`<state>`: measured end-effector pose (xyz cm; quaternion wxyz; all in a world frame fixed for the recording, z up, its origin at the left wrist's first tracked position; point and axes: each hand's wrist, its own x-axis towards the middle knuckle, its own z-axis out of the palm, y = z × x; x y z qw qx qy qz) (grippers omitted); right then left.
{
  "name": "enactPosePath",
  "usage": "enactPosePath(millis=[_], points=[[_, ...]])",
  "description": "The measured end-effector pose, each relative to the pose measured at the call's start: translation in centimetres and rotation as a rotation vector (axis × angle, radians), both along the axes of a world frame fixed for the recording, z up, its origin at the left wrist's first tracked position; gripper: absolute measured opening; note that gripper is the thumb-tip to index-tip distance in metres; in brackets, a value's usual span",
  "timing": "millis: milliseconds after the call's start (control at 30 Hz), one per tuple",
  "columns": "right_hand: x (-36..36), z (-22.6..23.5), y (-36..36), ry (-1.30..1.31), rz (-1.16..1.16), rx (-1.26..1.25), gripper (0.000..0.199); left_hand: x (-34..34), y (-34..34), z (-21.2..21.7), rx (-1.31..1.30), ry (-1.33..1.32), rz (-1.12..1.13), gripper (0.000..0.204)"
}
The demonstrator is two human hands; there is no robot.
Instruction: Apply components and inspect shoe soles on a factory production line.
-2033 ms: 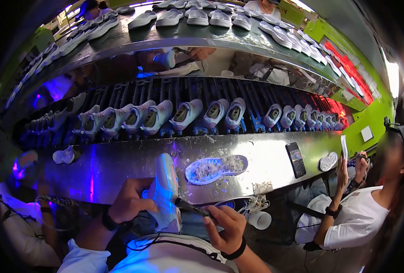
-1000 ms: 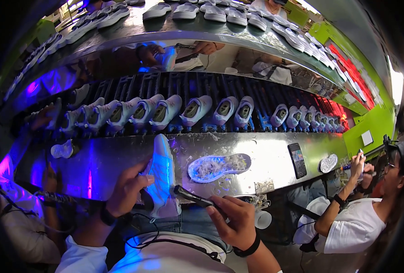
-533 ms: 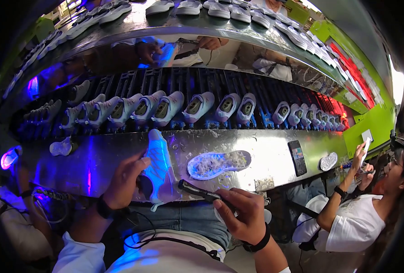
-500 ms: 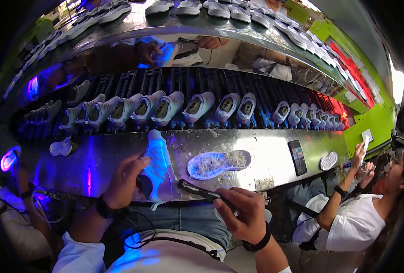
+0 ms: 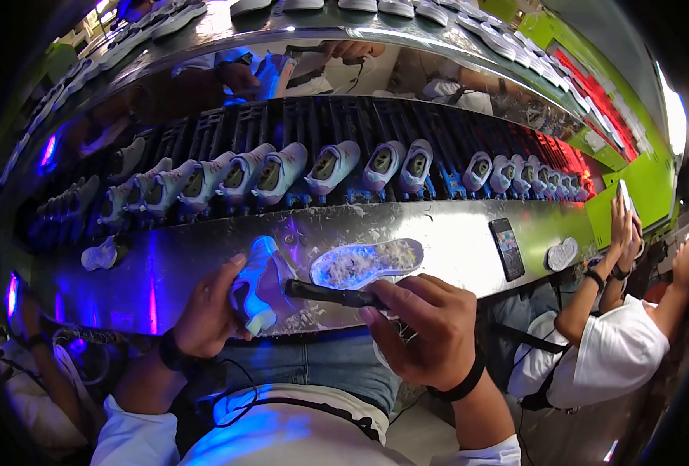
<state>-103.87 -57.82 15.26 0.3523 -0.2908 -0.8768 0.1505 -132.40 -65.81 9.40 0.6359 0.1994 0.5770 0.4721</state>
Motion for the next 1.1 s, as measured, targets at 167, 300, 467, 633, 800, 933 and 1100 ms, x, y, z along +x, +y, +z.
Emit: enactPosePath(millis=[167, 300, 467, 633, 800, 933, 1100], points=[[-0.3, 0.3, 1.1, -0.016, 0.034, 0.021, 0.025, -0.7, -0.7, -1.1, -0.037, -0.151, -0.088, 0.047], [-0.4, -0.5, 1.9, 0.063, 0.082, 0.016, 0.026, -1.7, -1.9, -1.8, 0.186, -0.063, -0.300, 0.051], [-0.3, -2.3, 2.4, 0.146, 0.123, -0.079, 0.026, 0.1, -1.3, 0.0, -0.135, -0.403, -0.213, 0.064], [-0.2, -4.4, 2.1, 0.258, 0.117, -0.208, 0.025, 0.0, -2.8, -2.9, -0.065, -0.715, -0.202, 0.062], [0.6, -6.4, 1.8, 0.302, 0.097, -0.189, 0.025, 1.4, -2.5, -3.1, 0.438, -0.005, -0.579, 0.063], [1.1, -8.2, 1.5, 0.346, 0.063, -0.263, 0.024, 1.2, -2.1, -3.6, -0.164, -0.756, -0.218, 0.063], [2.8, -9.3, 0.9, 0.308, -0.023, -0.321, 0.025, 1.5, -1.8, -4.0, -0.139, -0.976, -0.202, 0.064]])
